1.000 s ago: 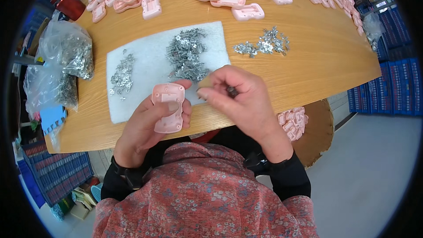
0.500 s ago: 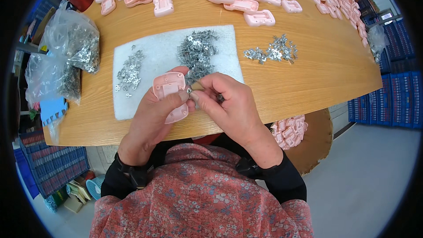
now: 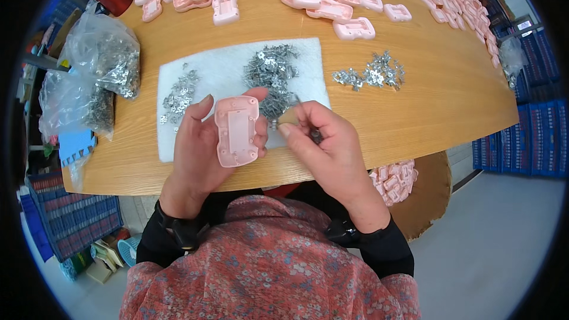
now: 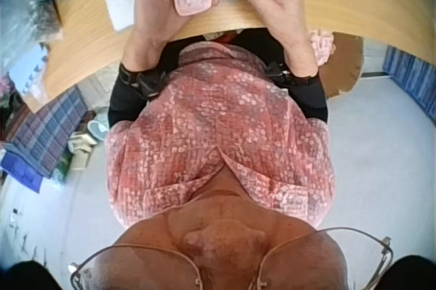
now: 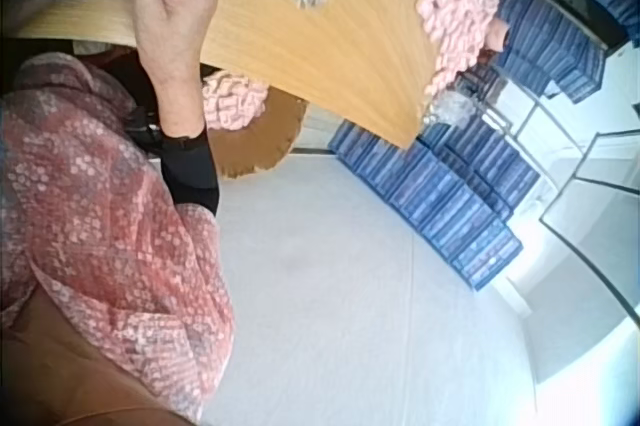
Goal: The person assembles pink plastic components by inserting small metal pieces into them using a thin metal tool. They pick up a plastic part, use the tool to place a metal piece into a slot, and then set the part aside. This process is repeated for multiple units.
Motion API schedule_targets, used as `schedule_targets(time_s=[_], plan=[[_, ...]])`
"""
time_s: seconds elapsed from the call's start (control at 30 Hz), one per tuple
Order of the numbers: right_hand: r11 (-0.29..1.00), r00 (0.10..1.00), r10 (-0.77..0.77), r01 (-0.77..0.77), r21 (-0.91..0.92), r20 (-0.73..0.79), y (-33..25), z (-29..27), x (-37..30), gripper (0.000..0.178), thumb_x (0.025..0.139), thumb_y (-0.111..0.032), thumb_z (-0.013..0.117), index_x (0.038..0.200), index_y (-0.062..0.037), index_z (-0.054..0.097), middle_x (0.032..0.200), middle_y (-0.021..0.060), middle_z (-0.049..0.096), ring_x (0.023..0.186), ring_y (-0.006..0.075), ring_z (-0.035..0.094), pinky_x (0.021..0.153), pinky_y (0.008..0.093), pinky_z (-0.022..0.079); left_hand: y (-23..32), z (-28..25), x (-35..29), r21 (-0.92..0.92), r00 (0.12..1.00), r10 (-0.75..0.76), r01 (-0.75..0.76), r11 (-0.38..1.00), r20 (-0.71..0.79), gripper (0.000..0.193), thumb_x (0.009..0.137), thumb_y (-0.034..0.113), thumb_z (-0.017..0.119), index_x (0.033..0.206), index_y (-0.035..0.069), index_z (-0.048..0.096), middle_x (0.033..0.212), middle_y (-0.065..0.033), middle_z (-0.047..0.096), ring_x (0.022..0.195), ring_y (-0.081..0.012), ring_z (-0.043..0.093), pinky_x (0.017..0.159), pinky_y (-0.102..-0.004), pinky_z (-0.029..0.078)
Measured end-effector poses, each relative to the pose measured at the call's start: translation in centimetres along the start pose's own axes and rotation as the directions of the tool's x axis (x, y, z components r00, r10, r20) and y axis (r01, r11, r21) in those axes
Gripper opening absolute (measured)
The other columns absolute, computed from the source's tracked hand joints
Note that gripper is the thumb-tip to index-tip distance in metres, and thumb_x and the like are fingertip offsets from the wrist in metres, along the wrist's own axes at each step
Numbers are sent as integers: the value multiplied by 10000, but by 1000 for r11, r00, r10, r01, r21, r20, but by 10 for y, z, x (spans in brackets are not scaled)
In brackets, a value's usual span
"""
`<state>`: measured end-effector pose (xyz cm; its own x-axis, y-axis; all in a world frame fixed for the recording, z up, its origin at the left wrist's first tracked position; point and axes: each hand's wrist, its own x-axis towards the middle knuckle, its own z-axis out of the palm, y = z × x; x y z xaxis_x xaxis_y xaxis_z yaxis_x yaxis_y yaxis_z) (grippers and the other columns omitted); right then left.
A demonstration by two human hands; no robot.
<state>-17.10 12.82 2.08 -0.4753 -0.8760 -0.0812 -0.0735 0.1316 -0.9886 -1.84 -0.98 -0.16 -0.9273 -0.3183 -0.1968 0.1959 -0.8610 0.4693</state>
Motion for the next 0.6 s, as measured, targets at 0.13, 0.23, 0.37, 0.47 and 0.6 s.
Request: schedule_targets(time_s=[0.13,0.23,0.37,0.47,0.6], plan=[[978,997,-4,-12,208,77,-1,-8,-2,85,919,-49,651,987,-14,614,845,-55,546,749,25,473,660,202,404,8,-10,7,-106,990,-48,62,992,135,567,983,317,517,1433,-12,413,1065,-104,633,957,-199,609,838,-340,508],[942,979,-44,-26,335,199,-1,-9,-5,95,924,-49,651,1005,-12,617,875,-42,567,764,28,495,682,200,418,3,13,7,157,990,24,-2,988,-137,409,963,187,566,1319,-12,530,1074,-79,662,952,-164,637,860,-304,507],[930,959,-19,-87,358,283,-1,-7,-6,111,934,-59,643,1028,-5,616,913,-10,612,789,38,533,712,207,443,-4,9,8,319,998,-24,39,947,-50,466,961,183,583,1377,-5,491,1170,-77,643,1024,-163,637,902,-309,510],[920,971,-33,-62,387,235,14,-9,-3,113,940,-68,639,1027,1,616,921,13,631,808,57,568,728,218,468,-5,7,11,304,998,-41,52,951,-43,434,1009,237,508,1369,-6,496,1186,-87,638,1046,-181,630,904,-314,510],[912,978,-17,-70,405,206,18,-8,1,114,954,-75,627,1027,11,615,922,34,644,818,84,598,761,240,495,-7,13,17,131,998,-36,41,990,-43,448,1044,282,381,1400,23,462,1214,-109,625,1097,-219,613,901,-343,519]])
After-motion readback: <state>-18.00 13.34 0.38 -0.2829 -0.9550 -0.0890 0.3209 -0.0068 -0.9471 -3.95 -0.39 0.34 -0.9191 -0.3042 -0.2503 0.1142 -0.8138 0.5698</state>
